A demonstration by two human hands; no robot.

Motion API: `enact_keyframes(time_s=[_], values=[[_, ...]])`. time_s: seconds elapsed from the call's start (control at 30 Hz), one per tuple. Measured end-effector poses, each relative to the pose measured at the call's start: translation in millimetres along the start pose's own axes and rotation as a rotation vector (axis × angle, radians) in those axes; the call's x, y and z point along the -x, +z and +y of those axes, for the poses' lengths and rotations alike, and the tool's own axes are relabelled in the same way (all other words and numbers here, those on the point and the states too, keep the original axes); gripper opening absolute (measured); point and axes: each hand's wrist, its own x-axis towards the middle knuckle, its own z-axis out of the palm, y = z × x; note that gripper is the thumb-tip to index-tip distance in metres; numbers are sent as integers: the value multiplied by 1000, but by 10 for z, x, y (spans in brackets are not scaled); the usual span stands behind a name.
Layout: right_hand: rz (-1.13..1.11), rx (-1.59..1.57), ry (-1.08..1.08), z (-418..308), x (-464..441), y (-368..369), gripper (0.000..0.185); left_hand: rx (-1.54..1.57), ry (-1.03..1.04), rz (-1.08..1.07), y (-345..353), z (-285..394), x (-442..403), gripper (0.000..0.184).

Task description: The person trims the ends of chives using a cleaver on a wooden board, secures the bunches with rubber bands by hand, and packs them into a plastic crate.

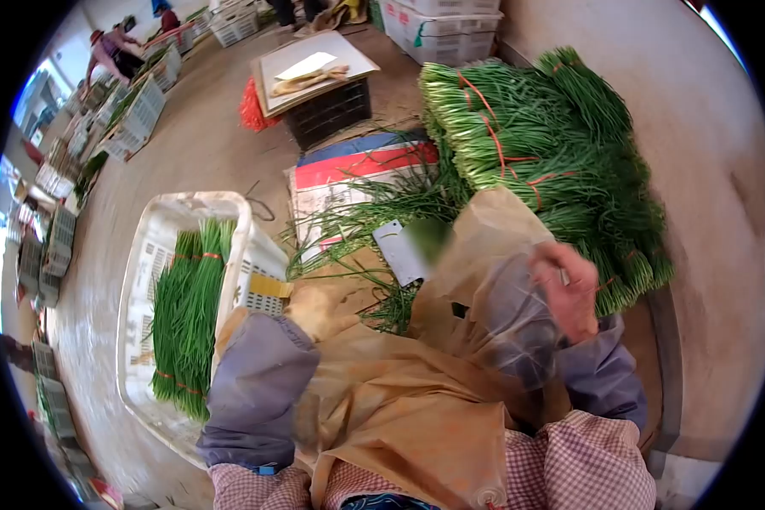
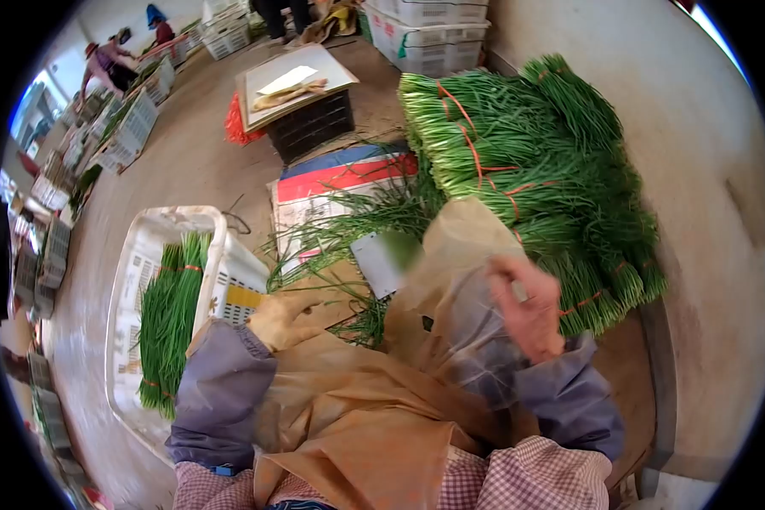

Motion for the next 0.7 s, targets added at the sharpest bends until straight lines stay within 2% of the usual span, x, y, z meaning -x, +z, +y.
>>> enact_keyframes(time_s=[0.03, 0.07, 0.17, 0.27, 0.37, 0.4, 0.5, 0.53, 0.6, 0.7], values=[[147, -131, 163, 174, 20, -159, 17, -14, -53, -78, -9, -12, -48, 53], [241, -214, 264, 294, 22, -377, 16, 4, -66, -52, -22, -9, -41, 54], [368, -208, 467, 1193, 150, -674, 14, -9, -102, 5, 108, -144, -167, 56], [292, 143, 345, 2094, 197, -796, 22, -31, -166, -26, 170, -110, -206, 57], [182, 479, 20, 2127, -404, -598, 39, -118, -236, -120, 206, -202, -340, 55], [-12, 577, 104, 2175, -629, -574, 61, -144, -230, -142, 220, -223, -348, 55], [-316, 950, -42, 2453, -1182, -400, 77, -194, -251, -181, 259, -182, -425, 57], [-450, 997, -61, 2655, -1330, -355, 90, -193, -273, -194, 265, -148, -447, 58], [-640, 1060, -127, 2873, -1553, -311, 95, -182, -297, -251, 216, -44, -522, 60], [-836, 1027, -175, 2797, -1804, -283, 102, -246, -216, -182, 469, -302, -488, 60]])
